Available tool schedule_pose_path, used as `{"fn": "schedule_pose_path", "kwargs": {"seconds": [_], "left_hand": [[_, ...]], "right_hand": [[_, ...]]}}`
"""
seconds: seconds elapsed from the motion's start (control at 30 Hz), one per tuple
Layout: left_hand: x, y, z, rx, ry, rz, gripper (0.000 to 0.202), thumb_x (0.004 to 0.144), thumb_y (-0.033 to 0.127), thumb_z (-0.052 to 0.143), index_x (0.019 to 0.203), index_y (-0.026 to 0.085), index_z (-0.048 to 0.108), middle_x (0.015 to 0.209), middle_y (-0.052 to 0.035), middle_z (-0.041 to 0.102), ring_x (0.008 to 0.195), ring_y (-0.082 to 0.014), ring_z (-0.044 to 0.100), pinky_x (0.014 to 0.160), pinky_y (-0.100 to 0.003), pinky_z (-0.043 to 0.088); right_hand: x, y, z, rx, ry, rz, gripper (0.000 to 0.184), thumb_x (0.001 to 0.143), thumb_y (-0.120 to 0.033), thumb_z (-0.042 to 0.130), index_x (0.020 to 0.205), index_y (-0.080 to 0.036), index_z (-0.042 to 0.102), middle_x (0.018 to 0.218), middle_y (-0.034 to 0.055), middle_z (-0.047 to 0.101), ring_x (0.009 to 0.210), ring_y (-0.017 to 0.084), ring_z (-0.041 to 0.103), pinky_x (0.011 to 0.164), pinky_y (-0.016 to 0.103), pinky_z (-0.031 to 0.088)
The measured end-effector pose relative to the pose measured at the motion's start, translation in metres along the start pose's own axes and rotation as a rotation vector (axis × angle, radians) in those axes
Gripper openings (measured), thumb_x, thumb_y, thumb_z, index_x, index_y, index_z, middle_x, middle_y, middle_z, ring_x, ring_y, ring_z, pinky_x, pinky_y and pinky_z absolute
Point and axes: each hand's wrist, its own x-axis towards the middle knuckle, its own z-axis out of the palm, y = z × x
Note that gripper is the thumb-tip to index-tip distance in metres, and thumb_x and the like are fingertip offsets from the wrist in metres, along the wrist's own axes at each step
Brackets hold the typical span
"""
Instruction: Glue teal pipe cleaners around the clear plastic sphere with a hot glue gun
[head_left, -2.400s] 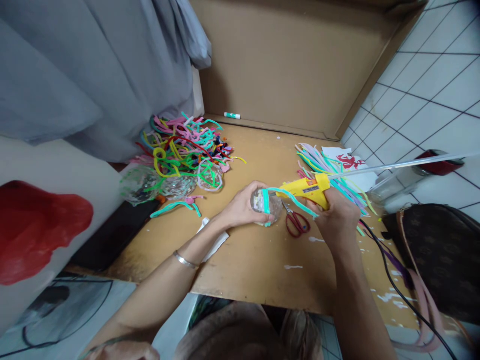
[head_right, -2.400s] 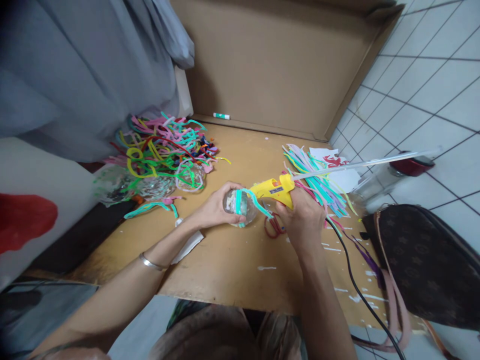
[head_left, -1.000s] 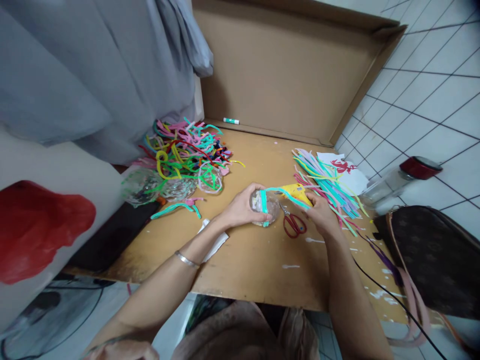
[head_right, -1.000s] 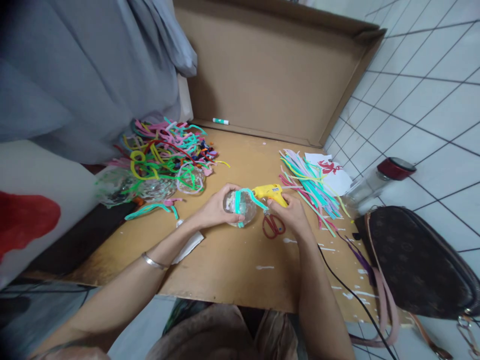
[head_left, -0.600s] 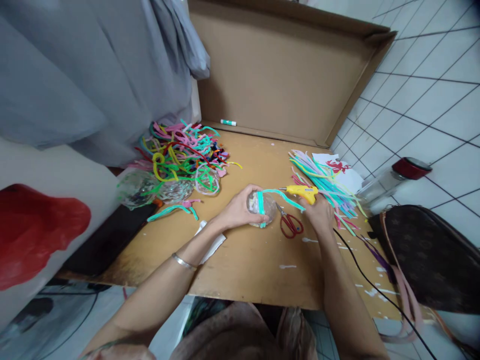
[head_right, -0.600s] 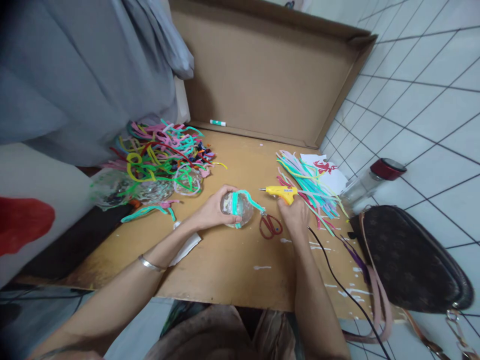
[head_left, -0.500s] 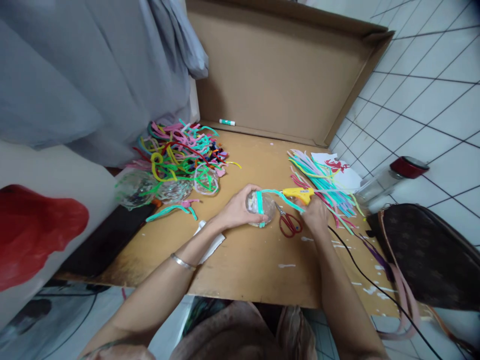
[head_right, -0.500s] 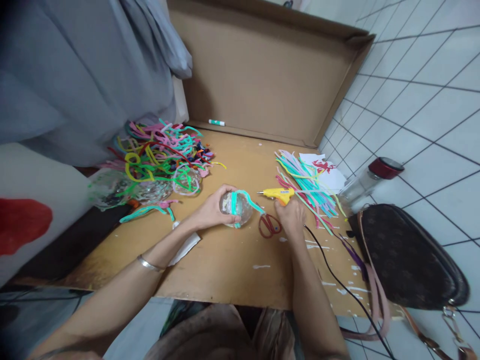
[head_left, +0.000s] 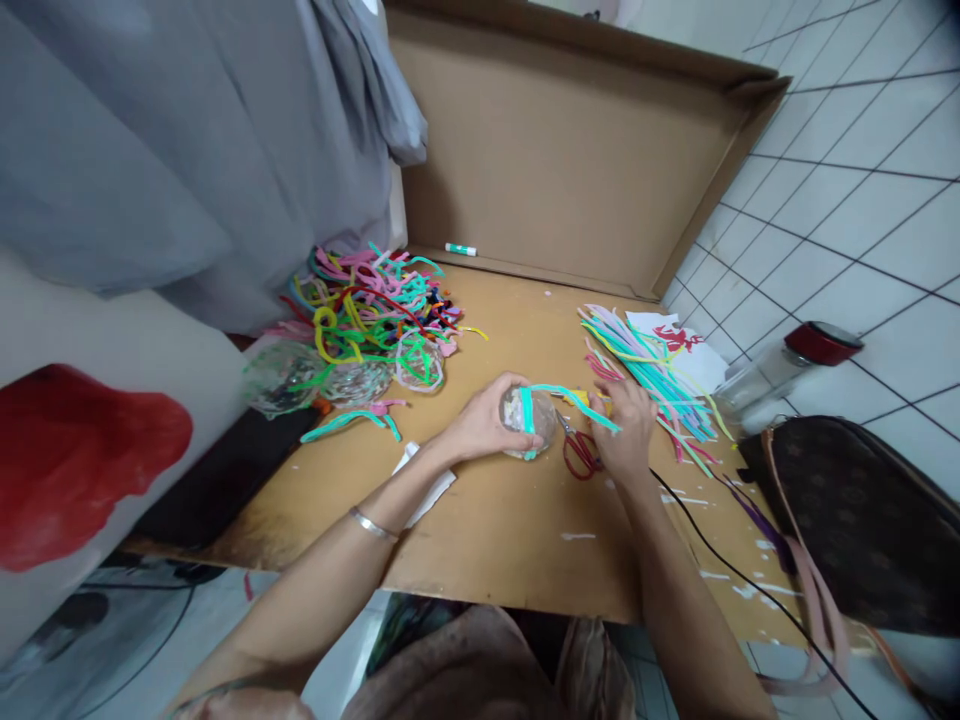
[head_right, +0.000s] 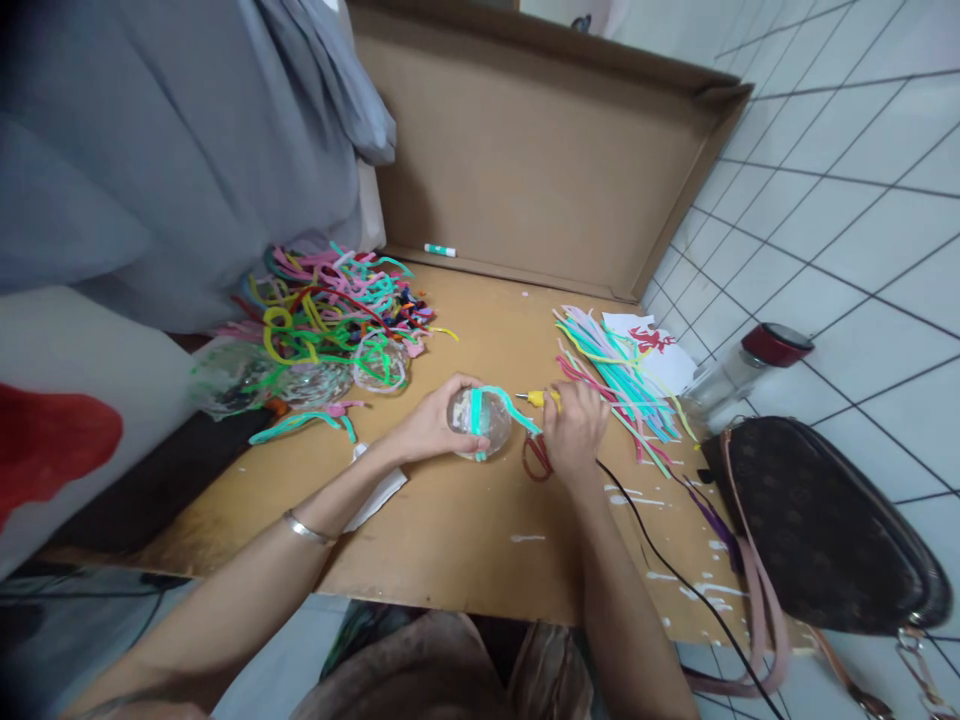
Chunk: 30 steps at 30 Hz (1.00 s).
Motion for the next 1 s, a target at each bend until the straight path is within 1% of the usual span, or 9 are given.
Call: {"fn": "schedule_pose_path", "kwargs": {"seconds": [0.07, 0.13, 0.23, 0.37, 0.43, 0.57, 0.63, 0.83, 1.0], "left_hand": [[0.000, 0.002, 0.000, 0.006, 0.001, -0.001, 0.070, 0.056, 0.042, 0.081, 0.115, 0.019, 0.052, 0.104, -0.0033, 0.062, 0.094, -0.0224, 0.058, 0.085, -0.036, 0.047], [0.000, 0.004, 0.000, 0.009, 0.000, 0.000, 0.069, 0.056, 0.041, 0.081, 0.115, 0.019, 0.052, 0.104, -0.0032, 0.062, 0.095, -0.0225, 0.058, 0.086, -0.037, 0.047], [0.000, 0.005, 0.001, -0.004, 0.001, 0.015, 0.066, 0.056, 0.037, 0.080, 0.114, 0.019, 0.053, 0.104, -0.0038, 0.062, 0.094, -0.0221, 0.058, 0.086, -0.037, 0.047], [0.000, 0.005, 0.002, -0.022, 0.001, 0.029, 0.062, 0.057, 0.034, 0.079, 0.112, 0.021, 0.054, 0.103, -0.0030, 0.062, 0.092, -0.0215, 0.058, 0.084, -0.036, 0.048], [0.000, 0.006, 0.001, -0.025, 0.000, 0.026, 0.061, 0.056, 0.034, 0.079, 0.110, 0.021, 0.054, 0.101, -0.0024, 0.062, 0.090, -0.0211, 0.058, 0.083, -0.035, 0.048], [-0.001, 0.007, 0.000, -0.022, -0.013, 0.015, 0.063, 0.055, 0.035, 0.080, 0.111, 0.020, 0.054, 0.101, -0.0027, 0.062, 0.089, -0.0205, 0.058, 0.080, -0.033, 0.047], [-0.001, 0.009, -0.001, -0.011, -0.014, 0.009, 0.064, 0.055, 0.036, 0.080, 0.112, 0.020, 0.054, 0.101, -0.0027, 0.062, 0.088, -0.0203, 0.057, 0.079, -0.033, 0.047], [-0.002, 0.009, -0.004, -0.007, -0.020, 0.004, 0.064, 0.055, 0.036, 0.080, 0.111, 0.020, 0.054, 0.100, -0.0018, 0.061, 0.088, -0.0199, 0.057, 0.079, -0.033, 0.046], [-0.002, 0.007, -0.004, -0.021, -0.020, 0.007, 0.062, 0.056, 0.036, 0.080, 0.111, 0.021, 0.054, 0.101, -0.0017, 0.061, 0.088, -0.0195, 0.057, 0.079, -0.032, 0.046]], "right_hand": [[0.000, -0.017, -0.009, 0.291, 0.021, -0.134, 0.027, 0.090, -0.037, 0.050, 0.099, -0.019, 0.068, 0.096, 0.0094, 0.069, 0.094, 0.024, 0.061, 0.088, 0.040, 0.044], [0.000, -0.032, -0.017, 0.454, 0.008, -0.212, 0.024, 0.090, -0.037, 0.055, 0.103, -0.022, 0.069, 0.097, 0.0071, 0.070, 0.093, 0.022, 0.062, 0.086, 0.038, 0.047], [0.003, -0.047, -0.024, 0.528, -0.010, -0.282, 0.019, 0.089, -0.035, 0.059, 0.101, -0.025, 0.071, 0.094, 0.0048, 0.072, 0.091, 0.021, 0.064, 0.085, 0.039, 0.048], [0.008, -0.054, -0.027, 0.568, -0.037, -0.323, 0.016, 0.090, -0.032, 0.059, 0.089, -0.026, 0.074, 0.086, 0.0034, 0.074, 0.083, 0.020, 0.065, 0.083, 0.039, 0.050], [0.008, -0.055, -0.026, 0.592, -0.043, -0.287, 0.016, 0.089, -0.032, 0.059, 0.087, -0.026, 0.074, 0.085, 0.0035, 0.074, 0.081, 0.020, 0.066, 0.082, 0.039, 0.051], [0.006, -0.055, -0.023, 0.714, -0.044, -0.100, 0.011, 0.084, -0.029, 0.063, 0.084, -0.024, 0.073, 0.085, 0.0031, 0.076, 0.081, 0.019, 0.068, 0.080, 0.035, 0.053], [0.005, -0.053, -0.022, 0.765, -0.046, -0.042, 0.010, 0.082, -0.028, 0.065, 0.083, -0.023, 0.073, 0.084, 0.0028, 0.076, 0.081, 0.019, 0.069, 0.080, 0.033, 0.053], [0.004, -0.050, -0.024, 0.768, -0.118, -0.020, 0.014, 0.082, -0.034, 0.063, 0.082, -0.023, 0.072, 0.083, 0.0029, 0.075, 0.082, 0.019, 0.069, 0.080, 0.033, 0.054], [0.004, -0.051, -0.027, 0.784, -0.187, 0.043, 0.014, 0.077, -0.035, 0.067, 0.080, -0.023, 0.073, 0.082, 0.0030, 0.076, 0.078, 0.019, 0.069, 0.076, 0.032, 0.054]]}}
